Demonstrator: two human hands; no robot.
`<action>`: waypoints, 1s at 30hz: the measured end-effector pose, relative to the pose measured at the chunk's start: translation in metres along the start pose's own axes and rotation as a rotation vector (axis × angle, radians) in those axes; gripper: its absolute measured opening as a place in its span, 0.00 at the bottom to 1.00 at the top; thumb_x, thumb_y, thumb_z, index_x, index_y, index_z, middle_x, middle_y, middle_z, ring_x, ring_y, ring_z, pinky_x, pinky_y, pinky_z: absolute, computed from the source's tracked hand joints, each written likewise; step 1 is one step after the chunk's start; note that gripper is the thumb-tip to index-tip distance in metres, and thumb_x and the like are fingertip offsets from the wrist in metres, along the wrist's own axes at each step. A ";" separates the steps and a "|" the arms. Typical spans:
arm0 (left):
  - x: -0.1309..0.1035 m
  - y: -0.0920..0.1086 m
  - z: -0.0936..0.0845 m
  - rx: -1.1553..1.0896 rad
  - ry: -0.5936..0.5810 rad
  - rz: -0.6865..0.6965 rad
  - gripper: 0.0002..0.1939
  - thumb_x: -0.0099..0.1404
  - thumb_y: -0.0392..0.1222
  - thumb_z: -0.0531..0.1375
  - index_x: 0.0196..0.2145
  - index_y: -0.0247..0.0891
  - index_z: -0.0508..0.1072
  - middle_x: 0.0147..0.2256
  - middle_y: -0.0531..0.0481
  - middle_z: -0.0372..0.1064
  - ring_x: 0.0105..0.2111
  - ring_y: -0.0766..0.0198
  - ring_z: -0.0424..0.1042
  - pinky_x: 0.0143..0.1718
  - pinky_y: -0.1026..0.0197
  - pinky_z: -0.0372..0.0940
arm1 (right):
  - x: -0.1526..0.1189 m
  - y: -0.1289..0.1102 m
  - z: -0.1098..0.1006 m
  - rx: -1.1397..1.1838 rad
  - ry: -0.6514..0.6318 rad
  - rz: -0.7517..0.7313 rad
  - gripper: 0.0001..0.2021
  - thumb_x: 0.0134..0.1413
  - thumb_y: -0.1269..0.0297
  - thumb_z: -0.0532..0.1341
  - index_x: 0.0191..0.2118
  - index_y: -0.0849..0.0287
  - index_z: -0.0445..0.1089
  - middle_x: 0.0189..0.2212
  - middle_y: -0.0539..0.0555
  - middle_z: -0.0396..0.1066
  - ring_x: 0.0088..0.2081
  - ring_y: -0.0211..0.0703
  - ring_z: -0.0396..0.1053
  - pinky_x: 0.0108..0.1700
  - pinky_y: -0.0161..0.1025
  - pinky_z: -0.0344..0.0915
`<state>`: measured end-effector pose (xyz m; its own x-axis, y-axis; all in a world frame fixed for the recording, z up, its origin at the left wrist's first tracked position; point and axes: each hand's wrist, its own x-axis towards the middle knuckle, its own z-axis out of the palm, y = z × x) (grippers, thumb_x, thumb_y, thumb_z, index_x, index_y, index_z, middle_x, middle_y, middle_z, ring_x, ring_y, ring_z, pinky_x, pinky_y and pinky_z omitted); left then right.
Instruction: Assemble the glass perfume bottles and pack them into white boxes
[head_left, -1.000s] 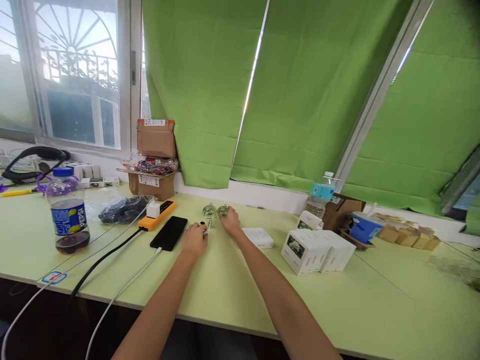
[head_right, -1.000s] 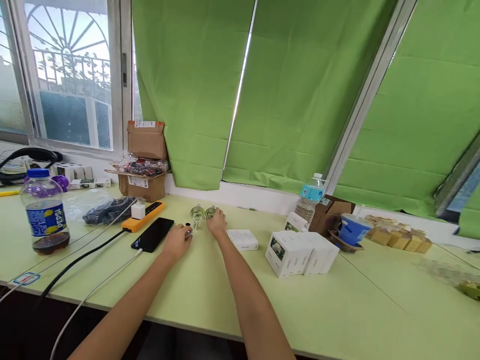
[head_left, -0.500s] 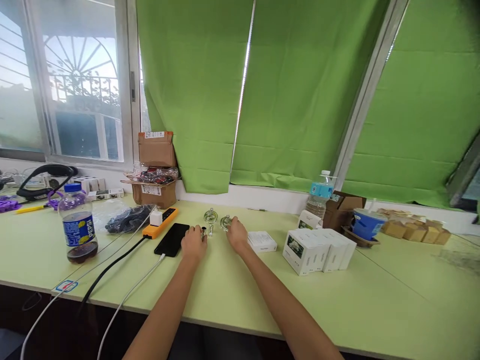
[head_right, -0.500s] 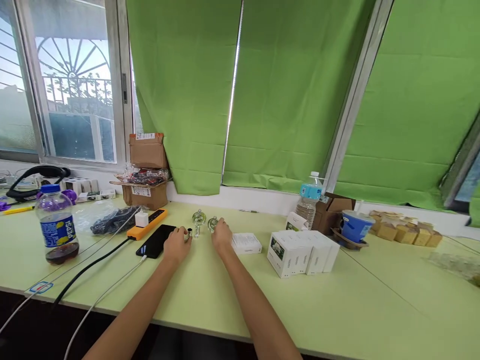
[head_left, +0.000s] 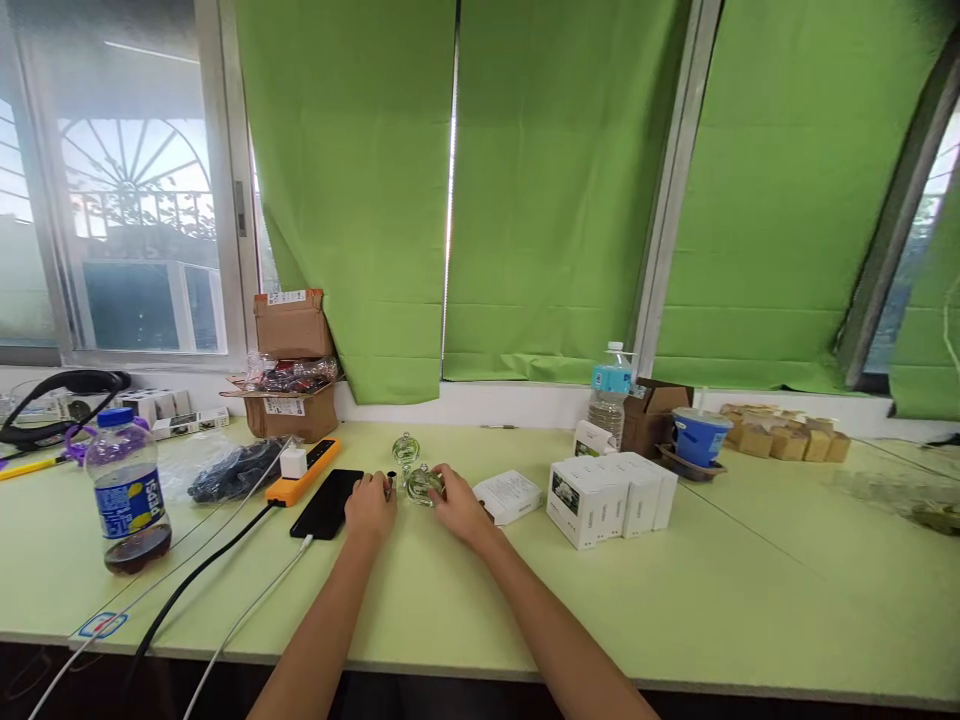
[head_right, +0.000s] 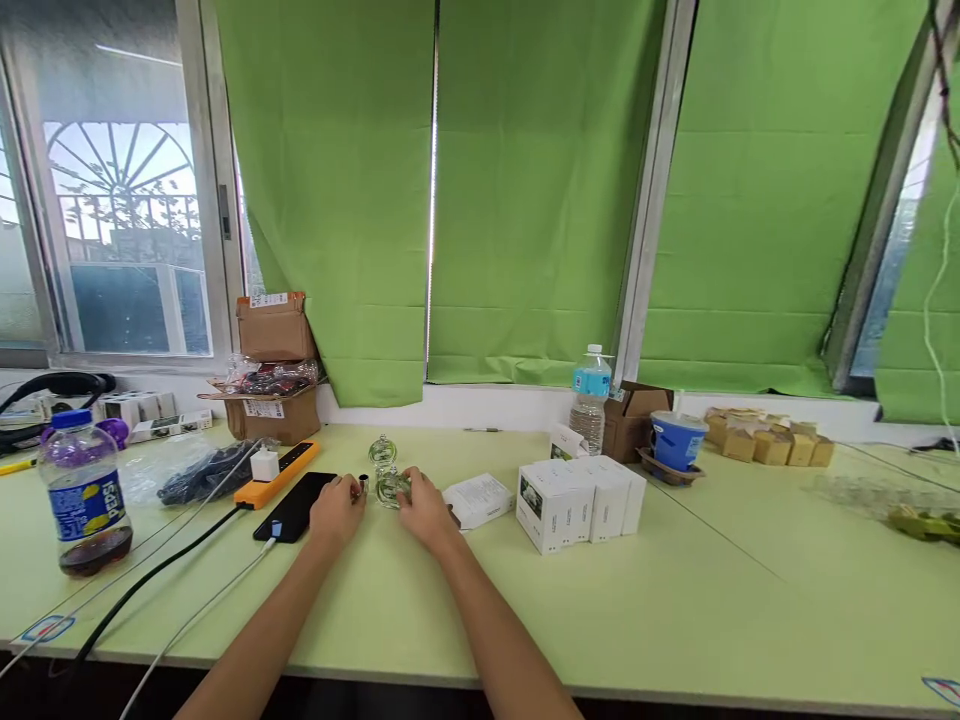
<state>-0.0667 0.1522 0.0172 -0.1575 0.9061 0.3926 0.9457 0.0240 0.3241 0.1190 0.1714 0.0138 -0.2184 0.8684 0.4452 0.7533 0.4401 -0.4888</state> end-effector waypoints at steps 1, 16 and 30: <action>0.001 0.000 0.001 0.005 0.002 -0.002 0.07 0.69 0.42 0.54 0.40 0.40 0.70 0.45 0.43 0.71 0.48 0.53 0.69 0.39 0.59 0.61 | -0.001 -0.001 0.002 0.027 0.000 0.002 0.15 0.59 0.66 0.58 0.52 0.56 0.63 0.43 0.55 0.72 0.40 0.44 0.70 0.40 0.36 0.60; 0.000 0.001 0.005 0.075 -0.012 -0.025 0.12 0.66 0.33 0.54 0.44 0.34 0.73 0.47 0.35 0.70 0.50 0.48 0.66 0.44 0.56 0.62 | -0.004 -0.004 0.010 0.115 0.004 -0.057 0.13 0.57 0.61 0.62 0.47 0.57 0.67 0.39 0.54 0.73 0.39 0.45 0.69 0.38 0.36 0.59; -0.004 0.006 -0.006 -0.176 0.062 0.023 0.08 0.65 0.31 0.53 0.35 0.36 0.73 0.39 0.41 0.73 0.42 0.55 0.71 0.41 0.59 0.60 | -0.008 -0.011 -0.003 0.205 -0.030 -0.044 0.11 0.55 0.62 0.63 0.44 0.56 0.69 0.35 0.51 0.74 0.34 0.42 0.69 0.34 0.34 0.59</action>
<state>-0.0621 0.1463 0.0227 -0.1589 0.8776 0.4523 0.8858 -0.0756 0.4578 0.1142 0.1588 0.0185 -0.2690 0.8522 0.4488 0.6012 0.5126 -0.6130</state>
